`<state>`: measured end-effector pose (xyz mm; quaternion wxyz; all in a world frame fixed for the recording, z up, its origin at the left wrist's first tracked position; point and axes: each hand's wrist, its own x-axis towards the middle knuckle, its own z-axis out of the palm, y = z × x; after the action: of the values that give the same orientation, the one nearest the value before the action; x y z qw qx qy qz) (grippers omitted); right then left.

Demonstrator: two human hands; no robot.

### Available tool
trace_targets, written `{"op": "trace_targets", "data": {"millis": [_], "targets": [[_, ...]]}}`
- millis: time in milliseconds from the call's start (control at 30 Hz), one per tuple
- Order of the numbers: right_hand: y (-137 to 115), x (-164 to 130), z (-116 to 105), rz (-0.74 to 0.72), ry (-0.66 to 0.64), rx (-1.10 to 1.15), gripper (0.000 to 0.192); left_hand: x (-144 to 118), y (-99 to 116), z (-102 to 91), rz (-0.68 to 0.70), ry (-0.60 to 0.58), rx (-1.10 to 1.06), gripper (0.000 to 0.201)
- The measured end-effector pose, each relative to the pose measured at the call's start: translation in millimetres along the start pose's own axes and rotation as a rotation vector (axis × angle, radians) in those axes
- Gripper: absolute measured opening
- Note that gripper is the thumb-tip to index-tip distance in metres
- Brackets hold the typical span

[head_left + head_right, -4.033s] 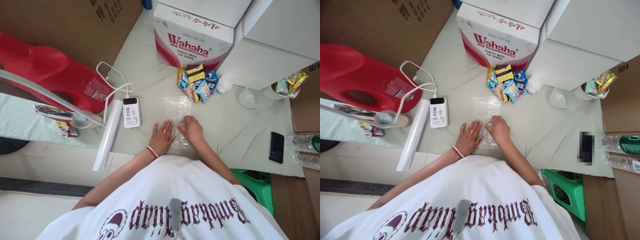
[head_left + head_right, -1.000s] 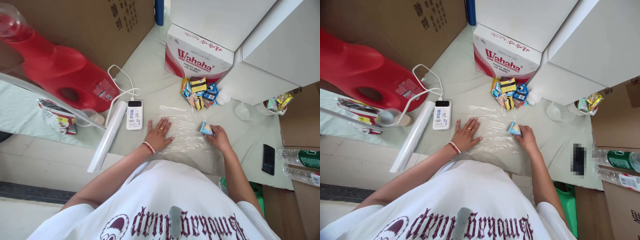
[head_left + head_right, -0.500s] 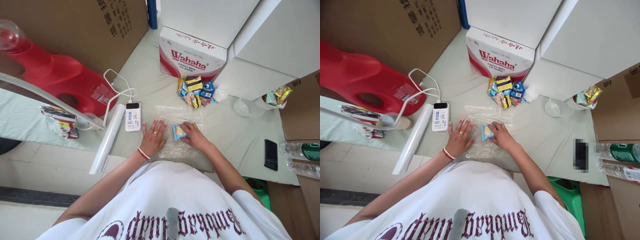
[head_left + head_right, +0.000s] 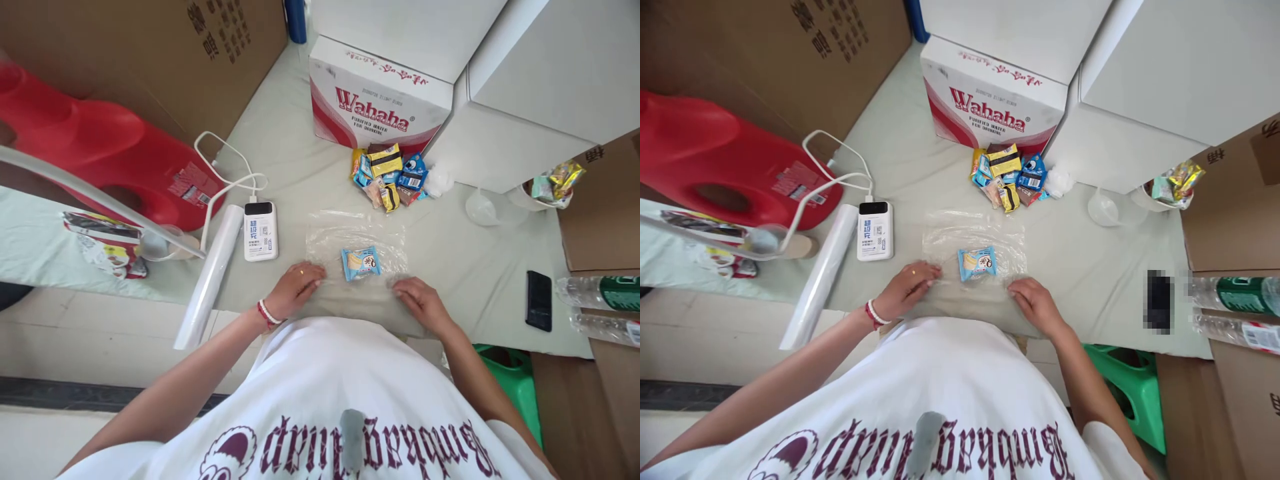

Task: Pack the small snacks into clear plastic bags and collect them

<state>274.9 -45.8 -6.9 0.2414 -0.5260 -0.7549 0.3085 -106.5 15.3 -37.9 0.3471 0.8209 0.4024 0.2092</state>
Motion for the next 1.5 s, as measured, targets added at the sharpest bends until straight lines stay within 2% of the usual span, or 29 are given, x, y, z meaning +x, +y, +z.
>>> {"op": "trace_targets", "data": {"millis": [67, 133, 233, 300, 367, 467, 567, 633, 700, 767, 833, 933, 1033, 1100, 1200, 1233, 1300, 1367, 1433, 1500], "targets": [[-2, 23, -16, 0.084, -0.035, 0.063, 0.025, 12, 2, -5.0, -0.135, 0.078, -0.017, 0.031], [-2, 51, -33, 0.178, -0.065, 0.020, 0.027, 25, 2, -5.9, -0.260, 0.175, 0.043, 0.033], [-7, 97, -50, 0.305, -0.192, -0.304, 0.024, 46, 2, 2.8, -0.387, 0.319, 0.204, 0.024], [-17, 126, -52, 0.299, -0.235, -0.543, 0.025, 56, 4, 12.3, -0.431, 0.415, 0.308, 0.018], [-31, 154, -46, 0.192, -0.218, -0.630, 0.029, 63, 7, 21.3, -0.433, 0.515, 0.380, 0.025], [-46, 190, -20, 0.040, -0.232, -0.588, 0.041, 67, 12, 29.2, -0.395, 0.598, 0.414, 0.030], [-46, 216, 11, 0.091, -0.277, -0.598, 0.064, 68, 16, 29.9, -0.356, 0.587, 0.390, 0.033], [-41, 226, 27, 0.154, -0.245, -0.620, 0.069, 67, 16, 27.7, -0.316, 0.581, 0.351, 0.035], [-36, 230, 36, 0.202, -0.200, -0.619, 0.062, 66, 16, 24.0, -0.249, 0.580, 0.304, 0.035], [-32, 231, 37, 0.239, -0.190, -0.602, 0.045, 64, 14, 19.7, -0.156, 0.545, 0.256, 0.036], [-29, 230, 35, 0.252, -0.209, -0.583, 0.027, 63, 10, 15.6, -0.058, 0.470, 0.214, 0.034], [-25, 228, 27, 0.212, -0.187, -0.555, 0.018, 65, 3, 12.1, 0.033, 0.386, 0.183, 0.023], [-25, 225, 17, 0.102, -0.148, -0.507, 0.014, 72, -3, 13.5, -0.022, 0.412, 0.200, 0.023], [-30, 219, 11, 0.038, -0.161, -0.479, 0.014, 77, -5, 16.1, -0.114, 0.432, 0.219, 0.024], [-44, 208, 5, 0.013, -0.194, -0.459, 0.014, 85, -5, 19.2, -0.241, 0.397, 0.204, 0.022], [-49, 204, 4, 0.020, -0.201, -0.461, 0.016, 87, -4, 19.6, -0.266, 0.382, 0.191, 0.029], [-59, 199, 4, 0.074, -0.190, -0.472, 0.020, 89, -2, 19.4, -0.287, 0.362, 0.172, 0.055], [-66, 197, 5, 0.175, -0.161, -0.460, 0.023, 91, -2, 18.2, -0.300, 0.326, 0.160, 0.064], [-72, 194, 7, 0.266, -0.147, -0.412, 0.024, 93, -3, 16.6, -0.332, 0.271, 0.144, 0.045], [-77, 186, 11, 0.269, -0.175, -0.345, 0.025, 96, -6, 14.5, -0.363, 0.254, 0.124, 0.024]]}}
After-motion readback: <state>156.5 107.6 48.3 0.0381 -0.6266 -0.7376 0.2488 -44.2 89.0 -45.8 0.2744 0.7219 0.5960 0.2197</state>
